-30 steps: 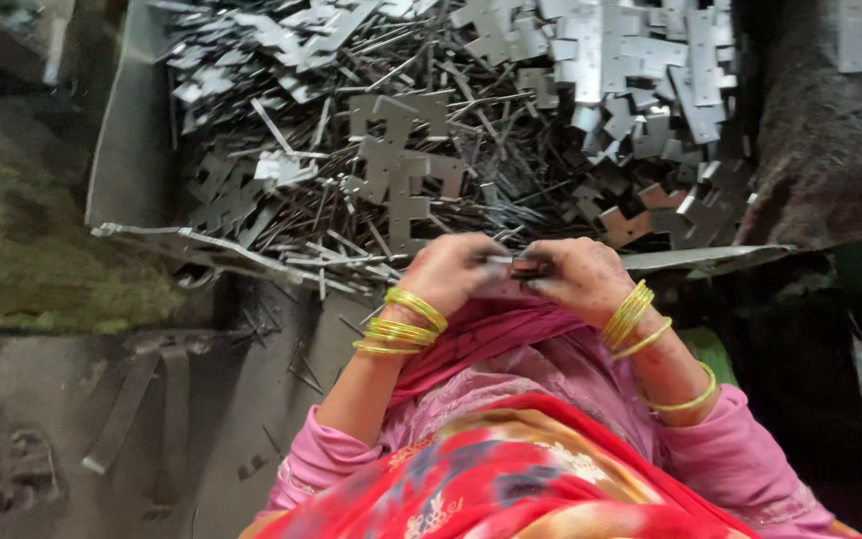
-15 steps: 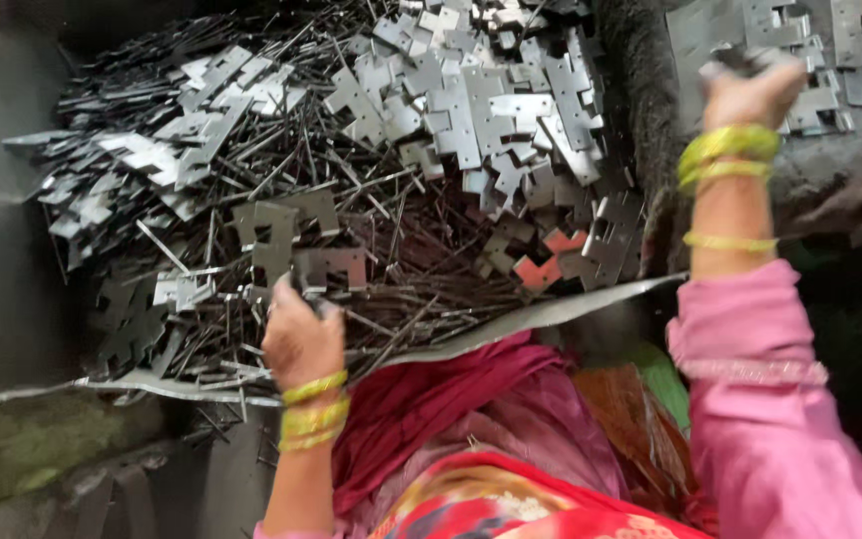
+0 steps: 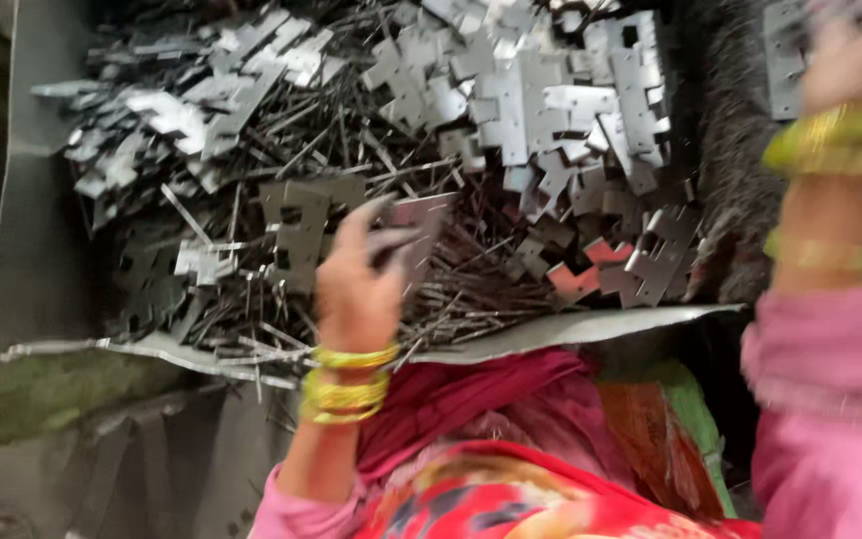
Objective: The person repeatedly picks up small metal brackets from a large bin, separates them by hand, and places them into a pile. The hands move quickly through the pile, handling multiple pieces at a time.
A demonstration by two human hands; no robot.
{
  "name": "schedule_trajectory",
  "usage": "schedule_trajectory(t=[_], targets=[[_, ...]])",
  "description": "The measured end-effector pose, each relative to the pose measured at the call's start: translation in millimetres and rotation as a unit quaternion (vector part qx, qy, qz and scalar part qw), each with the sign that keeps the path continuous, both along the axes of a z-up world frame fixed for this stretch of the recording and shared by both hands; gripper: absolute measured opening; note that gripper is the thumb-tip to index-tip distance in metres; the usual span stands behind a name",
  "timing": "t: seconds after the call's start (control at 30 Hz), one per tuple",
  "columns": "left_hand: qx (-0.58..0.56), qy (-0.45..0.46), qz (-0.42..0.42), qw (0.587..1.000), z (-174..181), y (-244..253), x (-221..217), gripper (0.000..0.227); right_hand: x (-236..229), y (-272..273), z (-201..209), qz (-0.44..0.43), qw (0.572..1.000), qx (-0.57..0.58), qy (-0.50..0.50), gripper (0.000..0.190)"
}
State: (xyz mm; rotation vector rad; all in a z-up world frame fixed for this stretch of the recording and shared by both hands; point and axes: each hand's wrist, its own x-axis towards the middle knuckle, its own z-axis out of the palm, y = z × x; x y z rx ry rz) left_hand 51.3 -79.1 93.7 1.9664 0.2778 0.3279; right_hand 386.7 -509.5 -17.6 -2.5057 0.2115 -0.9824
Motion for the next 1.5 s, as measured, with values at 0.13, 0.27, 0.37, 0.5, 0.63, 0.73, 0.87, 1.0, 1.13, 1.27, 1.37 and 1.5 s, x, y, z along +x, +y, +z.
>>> schedule_trajectory(t=[0.13, 0.27, 0.37, 0.5, 0.63, 0.73, 0.87, 1.0, 1.13, 1.27, 1.37, 1.5], targets=[[0.137, -0.233, -0.13, 0.954, 8, -41, -6, 0.049, -201, 122, 7, 0.291, 0.589, 0.577, 0.485, 0.075], [0.203, -0.231, -0.145, 0.94, 7, -37, -37, 0.051, -287, 189, 1, 0.429, 0.324, 0.769, 0.345, 0.05], [0.084, -0.089, -0.044, 0.991, 3, -14, -63, 0.046, -261, 198, -6, 0.398, 0.543, 0.661, 0.33, 0.028], [-0.073, -0.051, 0.023, 0.996, -8, 17, -92, 0.04, -223, 230, -37, 0.369, 0.807, 0.289, 0.359, 0.018], [-0.056, -0.067, 0.042, 0.995, -21, 22, -107, 0.035, -227, 264, -75, 0.281, 0.902, -0.169, 0.282, 0.022], [-0.075, -0.058, 0.021, 0.995, -26, 17, -107, 0.032, -237, 265, -83, 0.282, 0.941, -0.145, 0.117, 0.013], [-0.043, 0.008, -0.012, 0.999, -43, 1, -85, 0.026, -233, 220, -52, 0.31, 0.934, 0.147, 0.097, 0.018], [0.119, 0.046, -0.098, 0.987, -91, -43, -39, 0.025, -242, 149, -9, 0.203, 0.711, 0.646, 0.19, 0.022], [0.268, -0.009, -0.152, 0.951, -142, -114, 32, 0.025, -259, 94, 12, 0.233, 0.483, 0.832, 0.138, 0.018], [0.332, 0.078, -0.154, 0.927, -153, -150, 69, 0.031, -280, 78, -4, 0.198, 0.526, 0.814, 0.148, 0.016], [0.233, 0.133, -0.117, 0.956, -137, -136, 63, 0.028, -286, 83, -21, 0.232, 0.533, 0.798, 0.161, 0.016], [0.096, 0.063, 0.013, 0.993, -110, -88, 28, 0.023, -295, 123, -34, 0.261, 0.531, 0.779, 0.208, 0.027]])
